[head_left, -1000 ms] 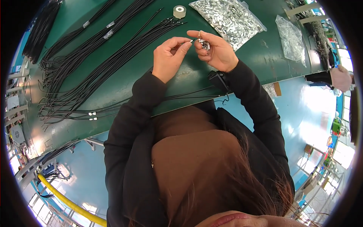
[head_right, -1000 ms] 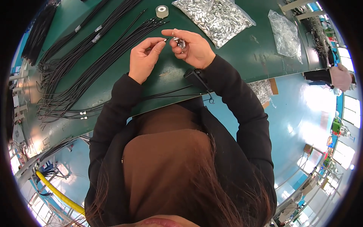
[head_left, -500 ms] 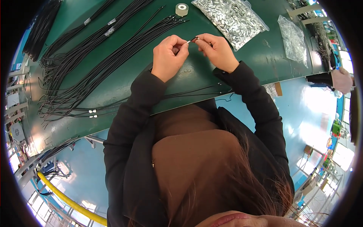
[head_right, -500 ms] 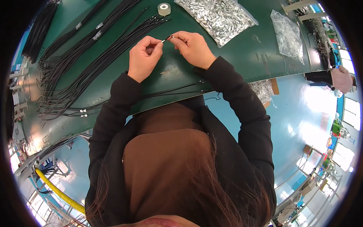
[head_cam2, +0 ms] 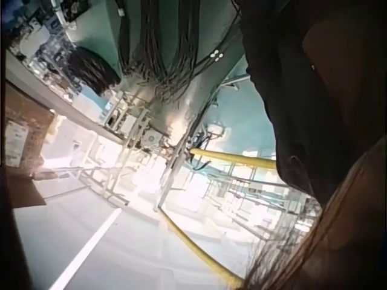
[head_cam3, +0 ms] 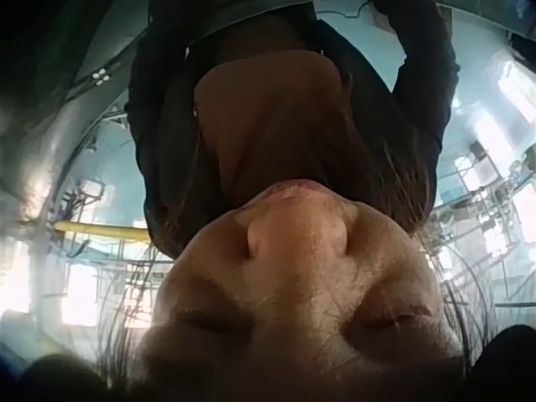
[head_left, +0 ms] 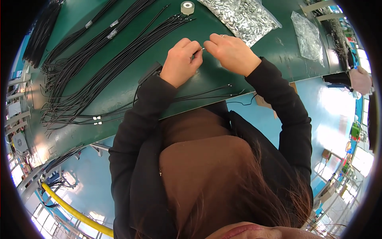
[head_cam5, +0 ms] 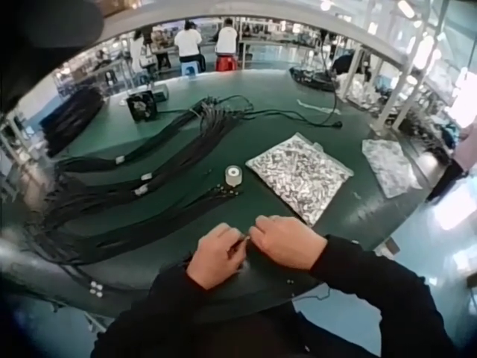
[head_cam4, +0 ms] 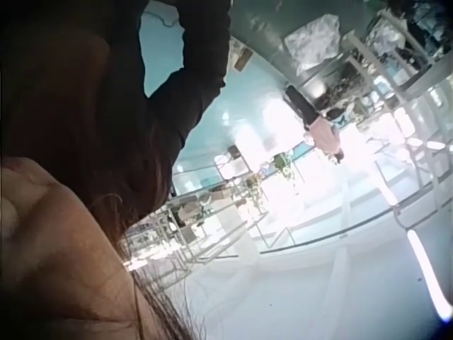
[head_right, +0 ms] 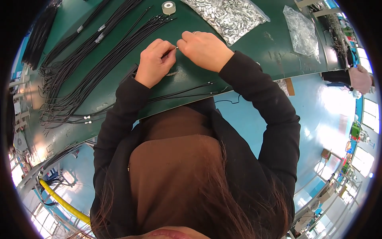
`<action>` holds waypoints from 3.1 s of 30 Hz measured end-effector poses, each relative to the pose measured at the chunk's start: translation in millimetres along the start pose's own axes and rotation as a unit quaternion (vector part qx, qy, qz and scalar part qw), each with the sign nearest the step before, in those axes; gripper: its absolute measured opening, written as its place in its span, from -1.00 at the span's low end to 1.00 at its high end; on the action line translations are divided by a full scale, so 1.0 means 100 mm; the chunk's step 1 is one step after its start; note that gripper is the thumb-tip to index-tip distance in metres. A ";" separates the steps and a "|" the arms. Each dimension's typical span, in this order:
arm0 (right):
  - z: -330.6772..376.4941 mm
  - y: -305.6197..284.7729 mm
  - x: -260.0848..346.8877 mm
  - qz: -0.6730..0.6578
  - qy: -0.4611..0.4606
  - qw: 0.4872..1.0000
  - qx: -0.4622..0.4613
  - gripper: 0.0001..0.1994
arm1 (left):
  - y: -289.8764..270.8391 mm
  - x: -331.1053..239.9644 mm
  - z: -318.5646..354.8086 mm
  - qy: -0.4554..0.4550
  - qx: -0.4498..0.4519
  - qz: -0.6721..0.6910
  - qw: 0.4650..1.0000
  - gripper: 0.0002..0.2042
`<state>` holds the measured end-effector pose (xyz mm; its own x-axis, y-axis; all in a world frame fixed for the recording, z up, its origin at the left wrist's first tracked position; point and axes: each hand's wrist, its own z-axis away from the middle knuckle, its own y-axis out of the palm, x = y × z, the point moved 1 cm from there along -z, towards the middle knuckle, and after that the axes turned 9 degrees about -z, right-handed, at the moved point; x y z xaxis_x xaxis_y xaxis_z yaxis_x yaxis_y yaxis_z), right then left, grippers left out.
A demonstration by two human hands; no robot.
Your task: Applying small pieces of tape or labels to bundle sets of black electrical cables.
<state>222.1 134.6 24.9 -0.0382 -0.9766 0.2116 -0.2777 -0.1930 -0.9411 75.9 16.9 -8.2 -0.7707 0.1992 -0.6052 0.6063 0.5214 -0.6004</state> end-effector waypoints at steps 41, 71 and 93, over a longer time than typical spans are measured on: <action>0.76 0.40 -0.27 -0.475 0.356 0.805 -0.004 -0.95 | -2.46 0.88 1.59 -0.220 0.163 -0.327 0.905 -0.95; 1.07 0.25 -0.36 -0.496 0.447 0.744 0.022 -0.84 | -2.25 1.11 1.50 -0.299 0.056 -0.431 0.849 -0.85; 0.55 0.24 -0.34 -0.711 0.397 0.573 -0.097 -0.86 | -0.09 0.83 -0.09 -0.087 0.160 -0.278 0.943 -0.82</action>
<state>269.5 158.3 -19.9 -0.0448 0.5193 0.8534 -0.6681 -0.6507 0.3609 4.9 36.6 -48.2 -0.9598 -0.1849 -0.2112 0.1686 0.2219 -0.9604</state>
